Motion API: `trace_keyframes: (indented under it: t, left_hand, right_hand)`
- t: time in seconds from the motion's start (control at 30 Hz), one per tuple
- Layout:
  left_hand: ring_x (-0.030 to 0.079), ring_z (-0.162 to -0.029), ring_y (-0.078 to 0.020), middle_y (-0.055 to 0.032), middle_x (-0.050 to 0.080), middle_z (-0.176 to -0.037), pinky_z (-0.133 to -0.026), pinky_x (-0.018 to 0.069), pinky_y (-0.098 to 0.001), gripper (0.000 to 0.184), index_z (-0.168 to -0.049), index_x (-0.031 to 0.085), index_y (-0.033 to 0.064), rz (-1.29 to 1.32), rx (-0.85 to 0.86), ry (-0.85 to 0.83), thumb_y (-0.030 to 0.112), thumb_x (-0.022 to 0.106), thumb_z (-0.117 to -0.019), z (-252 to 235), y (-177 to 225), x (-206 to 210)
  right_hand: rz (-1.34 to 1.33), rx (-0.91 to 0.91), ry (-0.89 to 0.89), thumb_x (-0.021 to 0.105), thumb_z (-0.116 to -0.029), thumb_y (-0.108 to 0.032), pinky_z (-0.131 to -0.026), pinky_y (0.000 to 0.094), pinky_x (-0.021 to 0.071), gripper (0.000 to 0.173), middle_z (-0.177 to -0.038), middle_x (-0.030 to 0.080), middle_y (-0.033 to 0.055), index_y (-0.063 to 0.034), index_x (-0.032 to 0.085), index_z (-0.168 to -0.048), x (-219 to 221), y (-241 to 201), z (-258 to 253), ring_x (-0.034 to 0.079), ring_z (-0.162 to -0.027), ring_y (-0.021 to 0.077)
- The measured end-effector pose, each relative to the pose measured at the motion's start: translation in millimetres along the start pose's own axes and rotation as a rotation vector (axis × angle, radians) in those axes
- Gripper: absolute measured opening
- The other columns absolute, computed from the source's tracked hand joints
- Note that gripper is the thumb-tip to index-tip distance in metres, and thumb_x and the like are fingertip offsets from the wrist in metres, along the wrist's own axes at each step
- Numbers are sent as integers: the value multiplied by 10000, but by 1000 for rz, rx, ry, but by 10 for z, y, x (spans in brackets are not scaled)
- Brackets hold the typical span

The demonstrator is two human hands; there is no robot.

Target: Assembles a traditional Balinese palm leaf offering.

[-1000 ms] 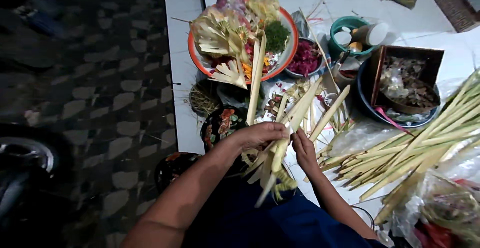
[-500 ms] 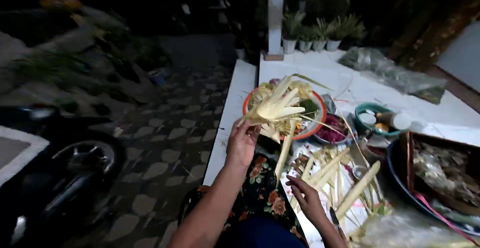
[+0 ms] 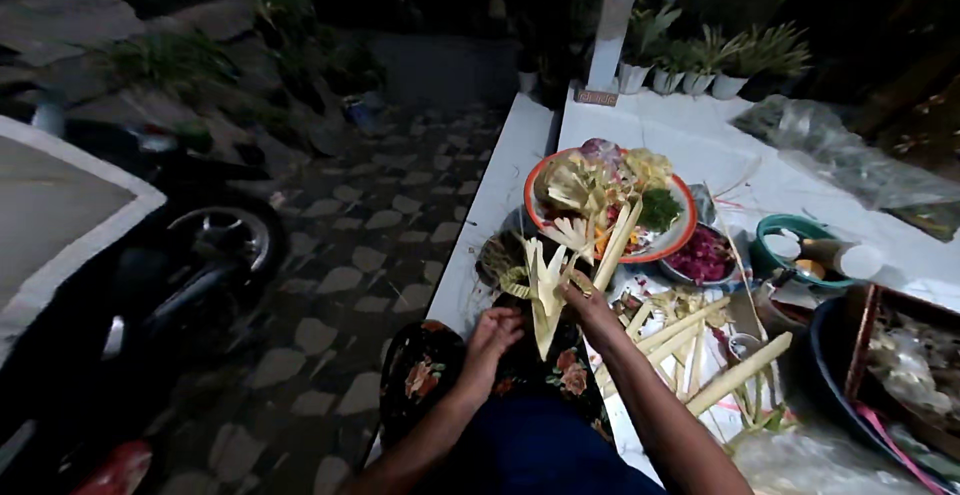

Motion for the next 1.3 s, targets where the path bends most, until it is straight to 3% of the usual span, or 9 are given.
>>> trace_keyframes:
  t: [0.13,0.33,0.53,0.63,0.7,0.77,0.93,1.07,1.3]
  left_hand:
    - [614,-1222,-215,-129,605,-1362,-1035,513,-405,502,-1366,552,15,-292,-165,-11,356,282,-1116,-151,-23,-378]
    - [598,-1228,-235,-136,628,-1336,-1053,472,-438,523,-1414,553,33,-386,-346,-73,408,346,-1114,-404,-168,-363]
    - [610,-1205,-226,-147,631,-1321,-1032,481,-427,513,-1409,533,13,-253,-400,-40,375,304,-1127,-721,-170,-341]
    - [631,-1152,-204,-112,661,-1248,-997,499,-414,487,-1357,585,54,-217,-424,-42,380,308,-1126,-854,-150,-321]
    - [636,-1125,-201,-113,666,-1224,-983,497,-409,476,-1349,593,53,-193,-456,-26,375,322,-1126,-954,-127,-304]
    - [631,-1103,-191,-99,661,-1212,-972,493,-404,459,-1332,597,58,-180,-468,-27,372,333,-1125,-1051,-112,-304]
    - [636,-1104,-197,-88,679,-1190,-968,499,-434,474,-1297,621,56,-197,-445,-72,401,351,-1116,-1271,-103,-302]
    - [642,-1042,-169,-79,677,-1172,-921,516,-389,418,-1310,604,44,-215,-443,-122,351,403,-1109,-1417,-4,-224]
    - [687,-921,-142,-80,694,-1087,-836,563,-316,288,-1317,555,39,-113,-501,-164,188,453,-1093,-1628,116,-44]
  right_hand:
    - [235,168,-163,600,-1032,-200,-826,354,610,493,-1244,659,150,-32,469,-1477,-230,333,95,700,-985,186]
    - [459,179,-258,594,-1033,-266,-848,360,602,453,-1240,665,138,-36,537,-1419,-310,369,73,696,-990,168]
    - [722,87,-220,560,-1034,-395,-1019,478,517,497,-1398,600,166,-70,609,-1407,-525,122,-164,627,-1204,261]
    - [690,141,-204,534,-1058,-375,-914,398,532,449,-1318,647,122,-74,621,-1380,-590,-18,-359,645,-1070,181]
    - [656,182,-177,520,-1069,-358,-727,299,481,418,-1071,667,74,-50,631,-1330,-612,-58,-544,559,-792,89]
    - [617,211,-186,491,-1085,-343,-621,237,430,404,-909,612,25,-52,640,-1322,-619,-87,-744,474,-656,48]
    - [616,216,-303,519,-1077,-324,-687,285,470,364,-1073,675,52,-97,661,-1324,-570,-290,-1118,554,-777,90]
    - [610,194,-406,596,-1036,-237,-562,214,426,223,-885,646,-6,-80,704,-1153,-562,-470,-1366,500,-632,37]
    - [633,241,-510,599,-1023,-65,-806,314,607,110,-976,700,99,15,643,-1084,-421,-829,-1507,701,-855,150]
Point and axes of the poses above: each hand's wrist, its own z-axis away from the middle knuckle, its own x-axis out of the palm, y = z × x, the point moved 3 cm from there along -z, towards the middle knuckle
